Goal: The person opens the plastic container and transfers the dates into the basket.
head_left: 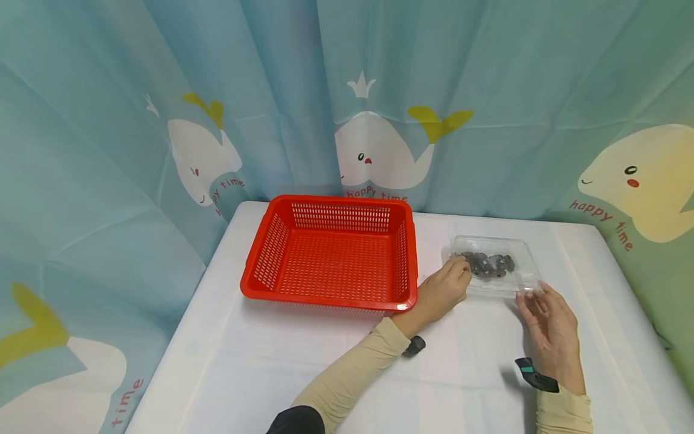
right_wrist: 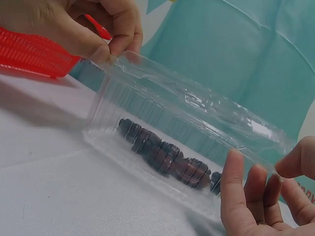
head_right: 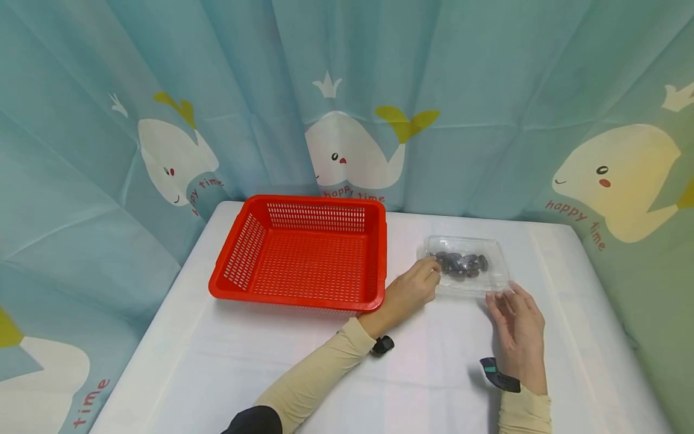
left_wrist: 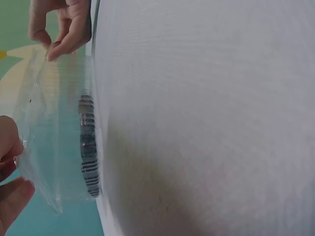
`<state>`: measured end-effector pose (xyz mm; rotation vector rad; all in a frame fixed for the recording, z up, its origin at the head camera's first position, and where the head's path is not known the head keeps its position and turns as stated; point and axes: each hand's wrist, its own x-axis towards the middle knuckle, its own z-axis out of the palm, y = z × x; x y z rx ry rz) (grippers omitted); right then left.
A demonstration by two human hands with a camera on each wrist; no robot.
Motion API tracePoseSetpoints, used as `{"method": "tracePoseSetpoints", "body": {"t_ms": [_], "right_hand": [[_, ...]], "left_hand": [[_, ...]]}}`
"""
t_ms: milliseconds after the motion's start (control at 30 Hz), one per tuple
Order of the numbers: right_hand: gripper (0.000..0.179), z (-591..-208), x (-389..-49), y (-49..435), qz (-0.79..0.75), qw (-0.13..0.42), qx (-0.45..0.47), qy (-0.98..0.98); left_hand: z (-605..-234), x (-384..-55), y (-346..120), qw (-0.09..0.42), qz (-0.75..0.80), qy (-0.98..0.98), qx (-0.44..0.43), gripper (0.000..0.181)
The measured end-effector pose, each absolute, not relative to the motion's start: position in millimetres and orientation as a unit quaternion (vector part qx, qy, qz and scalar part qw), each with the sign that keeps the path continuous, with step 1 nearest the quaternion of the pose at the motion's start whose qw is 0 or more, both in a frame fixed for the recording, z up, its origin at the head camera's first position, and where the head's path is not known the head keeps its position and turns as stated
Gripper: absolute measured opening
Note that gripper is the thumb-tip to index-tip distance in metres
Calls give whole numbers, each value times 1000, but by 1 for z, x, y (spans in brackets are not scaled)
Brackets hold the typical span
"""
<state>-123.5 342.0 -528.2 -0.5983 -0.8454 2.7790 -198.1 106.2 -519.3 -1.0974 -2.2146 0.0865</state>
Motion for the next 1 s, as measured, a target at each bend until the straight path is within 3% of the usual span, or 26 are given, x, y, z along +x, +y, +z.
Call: {"method": "tracePoseSetpoints", "body": {"t_ms": [400,733,1000], "right_hand": [[27,-527,-119,346,941,74,-196,-267],[26,-528,-121,349,950,71,-173,-250],[28,-529,-117,350,935,78,-200,-283]], "left_hand": [[-518,-199,108,367,42,-840,-398,30],[-511,-196,109,282,-43,-878,-385,10],[-510,-197,112,334,-63,-873,-351,11]]}}
